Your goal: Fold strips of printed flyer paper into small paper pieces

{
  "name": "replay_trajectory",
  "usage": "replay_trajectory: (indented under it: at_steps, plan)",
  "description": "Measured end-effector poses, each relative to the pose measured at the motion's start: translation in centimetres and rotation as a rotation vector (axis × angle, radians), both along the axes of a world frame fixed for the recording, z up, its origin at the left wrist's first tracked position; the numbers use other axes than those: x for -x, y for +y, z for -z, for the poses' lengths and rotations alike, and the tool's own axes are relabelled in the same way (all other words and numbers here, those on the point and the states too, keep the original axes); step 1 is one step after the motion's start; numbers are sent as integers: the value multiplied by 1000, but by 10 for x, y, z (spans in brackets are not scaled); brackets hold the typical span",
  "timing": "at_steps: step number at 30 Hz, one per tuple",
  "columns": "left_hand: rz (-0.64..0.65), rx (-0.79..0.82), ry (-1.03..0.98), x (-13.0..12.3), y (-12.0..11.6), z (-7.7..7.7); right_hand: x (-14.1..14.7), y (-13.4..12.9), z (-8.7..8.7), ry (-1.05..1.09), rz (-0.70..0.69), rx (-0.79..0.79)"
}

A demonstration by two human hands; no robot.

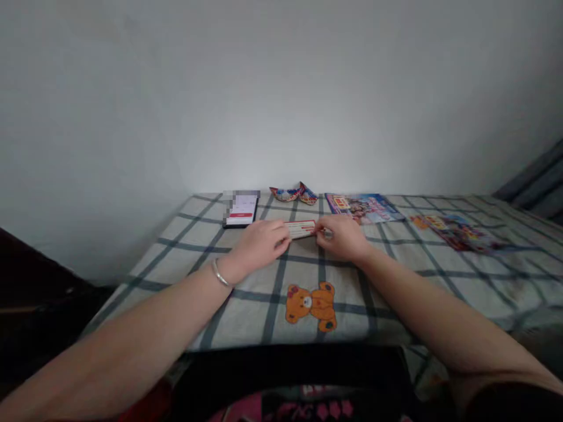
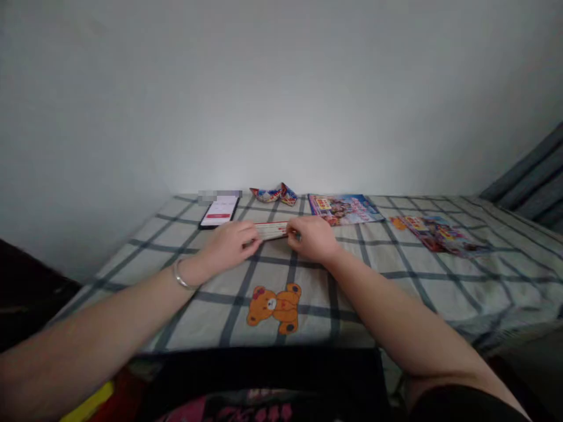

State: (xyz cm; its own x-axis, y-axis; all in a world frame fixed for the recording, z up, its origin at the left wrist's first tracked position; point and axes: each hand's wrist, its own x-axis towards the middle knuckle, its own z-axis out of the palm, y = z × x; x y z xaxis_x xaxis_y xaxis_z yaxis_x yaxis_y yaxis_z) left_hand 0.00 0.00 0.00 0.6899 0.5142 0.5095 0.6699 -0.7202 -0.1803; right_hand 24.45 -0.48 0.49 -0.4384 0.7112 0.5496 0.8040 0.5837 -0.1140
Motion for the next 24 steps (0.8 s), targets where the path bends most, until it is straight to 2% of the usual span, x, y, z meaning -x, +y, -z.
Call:
replay_trajectory:
  at_steps: [11,17,19,22,24]
  plan:
    - [-33,60,-19,-2,0,-2,-13,2,-4,-4,79,3]
    - [-43,73,-48,1,1,-1,-22,4,-6,77,151,-3]
    - [-42,85,-70,2,1,0,-25,6,-5,105,106,22]
    - [-19,108,-107,2,3,2,-24,9,-2,81,-71,53]
    - [6,121,-130,2,3,3,-21,9,0,53,-138,46]
